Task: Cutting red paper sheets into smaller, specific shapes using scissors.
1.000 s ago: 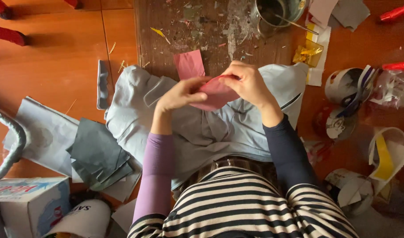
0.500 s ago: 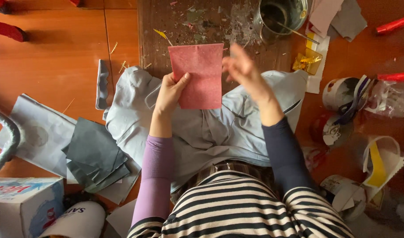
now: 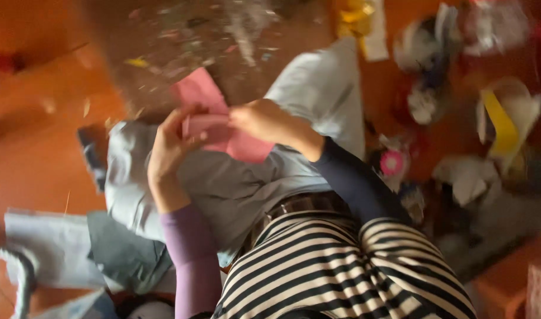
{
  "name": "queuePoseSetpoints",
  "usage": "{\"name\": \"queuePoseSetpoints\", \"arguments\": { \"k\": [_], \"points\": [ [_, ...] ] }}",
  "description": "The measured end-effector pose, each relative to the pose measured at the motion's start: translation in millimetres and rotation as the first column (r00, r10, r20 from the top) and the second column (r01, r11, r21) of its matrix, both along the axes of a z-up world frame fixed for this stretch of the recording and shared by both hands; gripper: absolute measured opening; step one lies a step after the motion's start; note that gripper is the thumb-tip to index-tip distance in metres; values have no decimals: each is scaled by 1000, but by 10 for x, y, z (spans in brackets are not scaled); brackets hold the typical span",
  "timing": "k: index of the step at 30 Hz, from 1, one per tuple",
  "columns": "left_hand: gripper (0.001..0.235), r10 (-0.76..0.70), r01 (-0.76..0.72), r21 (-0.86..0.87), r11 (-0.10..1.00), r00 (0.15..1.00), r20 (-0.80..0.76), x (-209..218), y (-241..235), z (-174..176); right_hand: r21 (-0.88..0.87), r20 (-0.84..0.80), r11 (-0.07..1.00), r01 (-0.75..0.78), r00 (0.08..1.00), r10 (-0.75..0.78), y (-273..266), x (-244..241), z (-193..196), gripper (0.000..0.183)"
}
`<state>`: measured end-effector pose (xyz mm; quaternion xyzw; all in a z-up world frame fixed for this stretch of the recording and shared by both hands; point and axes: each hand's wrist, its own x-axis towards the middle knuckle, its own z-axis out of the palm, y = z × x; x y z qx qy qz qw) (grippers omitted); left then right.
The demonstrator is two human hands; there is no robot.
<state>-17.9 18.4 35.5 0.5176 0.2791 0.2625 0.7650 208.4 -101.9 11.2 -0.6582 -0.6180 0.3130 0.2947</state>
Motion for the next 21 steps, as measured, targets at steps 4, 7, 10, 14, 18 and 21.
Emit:
{"name": "queuePoseSetpoints", "arguments": {
  "k": [4,7,10,14,18,21],
  "points": [
    [36,-401,460,119,880,853,-334,-34,-54,-270,159,166,980,-118,982,91,-103,7,69,22],
    [37,-419,456,-9,890,810,-411,-128,-67,-344,218,148,972,-81,988,49,-219,119,227,28],
    [37,-383,422,-26,906,792,-476,-314,1,-542,224,118,974,-10,993,-17,-432,310,263,32],
    [51,-115,95,-77,992,943,-311,-427,71,-807,212,25,916,340,935,-353,-832,869,105,20],
    [54,106,-149,-130,980,951,-290,-198,10,-559,251,415,879,407,775,-477,-1917,1852,-480,18],
    [51,221,-251,-86,964,939,-265,-46,-21,-446,312,231,601,736,555,-799,-3072,2394,-1084,22]
  ]
}}
